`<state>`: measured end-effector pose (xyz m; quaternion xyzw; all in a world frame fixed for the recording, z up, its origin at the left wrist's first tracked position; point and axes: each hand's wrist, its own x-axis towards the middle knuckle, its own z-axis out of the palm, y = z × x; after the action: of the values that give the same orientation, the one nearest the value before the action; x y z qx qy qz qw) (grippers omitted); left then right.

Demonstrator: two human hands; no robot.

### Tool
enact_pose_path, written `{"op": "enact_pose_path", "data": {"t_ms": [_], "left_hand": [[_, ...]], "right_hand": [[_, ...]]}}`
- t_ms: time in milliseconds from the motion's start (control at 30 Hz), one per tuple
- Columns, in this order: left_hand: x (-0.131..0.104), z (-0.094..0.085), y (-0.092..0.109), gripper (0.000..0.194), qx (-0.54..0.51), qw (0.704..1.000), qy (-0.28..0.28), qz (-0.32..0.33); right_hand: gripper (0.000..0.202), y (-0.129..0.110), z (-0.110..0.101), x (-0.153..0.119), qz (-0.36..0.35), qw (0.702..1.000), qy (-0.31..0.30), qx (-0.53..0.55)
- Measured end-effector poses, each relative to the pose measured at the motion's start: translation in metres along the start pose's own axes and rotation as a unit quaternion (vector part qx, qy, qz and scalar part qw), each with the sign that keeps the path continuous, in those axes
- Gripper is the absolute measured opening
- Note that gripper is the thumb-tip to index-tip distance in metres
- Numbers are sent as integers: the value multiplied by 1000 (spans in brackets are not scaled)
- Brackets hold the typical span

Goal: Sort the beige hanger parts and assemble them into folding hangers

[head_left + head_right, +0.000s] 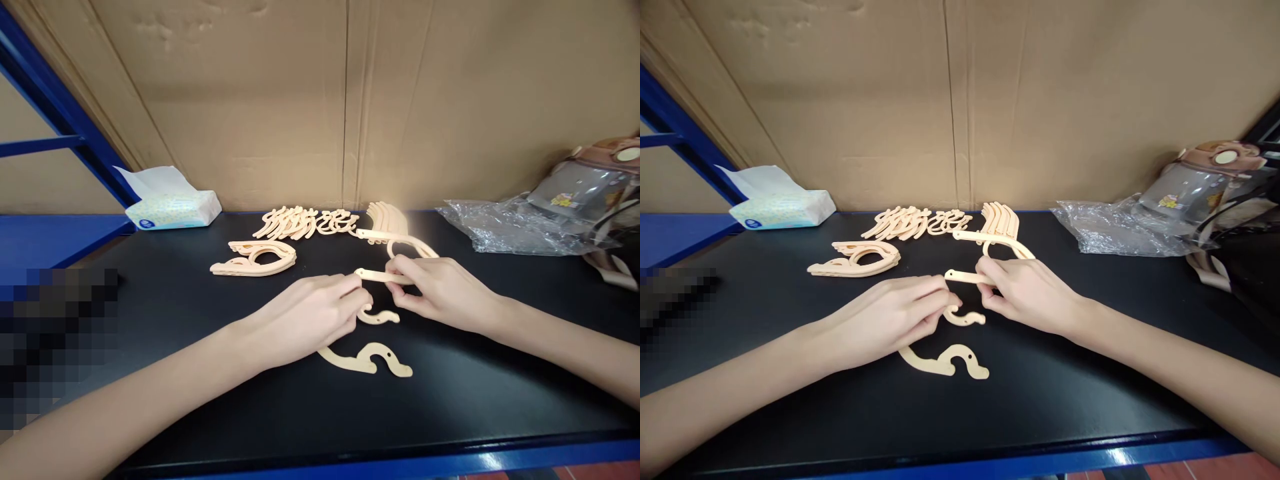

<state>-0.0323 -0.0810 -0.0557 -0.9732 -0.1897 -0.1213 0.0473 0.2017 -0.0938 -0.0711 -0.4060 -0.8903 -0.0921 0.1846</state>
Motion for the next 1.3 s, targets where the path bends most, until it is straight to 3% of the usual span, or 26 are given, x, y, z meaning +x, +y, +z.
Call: {"op": "enact_pose_path", "data": {"t_ms": [233,333,667,900,1133,1300], "left_hand": [[-1,2,-12,23,-1,982,64,-175],[-2,5,-20,35,20,975,61,-214],[2,6,-16,34,-17,987,13,-158],[1,4,-10,24,-105,983,-51,-139],[4,6,-8,30,37,989,-60,-129],[3,8,-14,35,154,985,-41,-61]], "right_hand": [[5,3,1,1,32,999,29,1],[16,4,0,1,34,998,49,9],[25,2,-1,-1,23,997,68,39],[23,-1,-1,-3,4,996,78,54],[23,-7,-2,-2,14,995,62,80],[24,-9,-3,-2,34,992,46,112]]}}
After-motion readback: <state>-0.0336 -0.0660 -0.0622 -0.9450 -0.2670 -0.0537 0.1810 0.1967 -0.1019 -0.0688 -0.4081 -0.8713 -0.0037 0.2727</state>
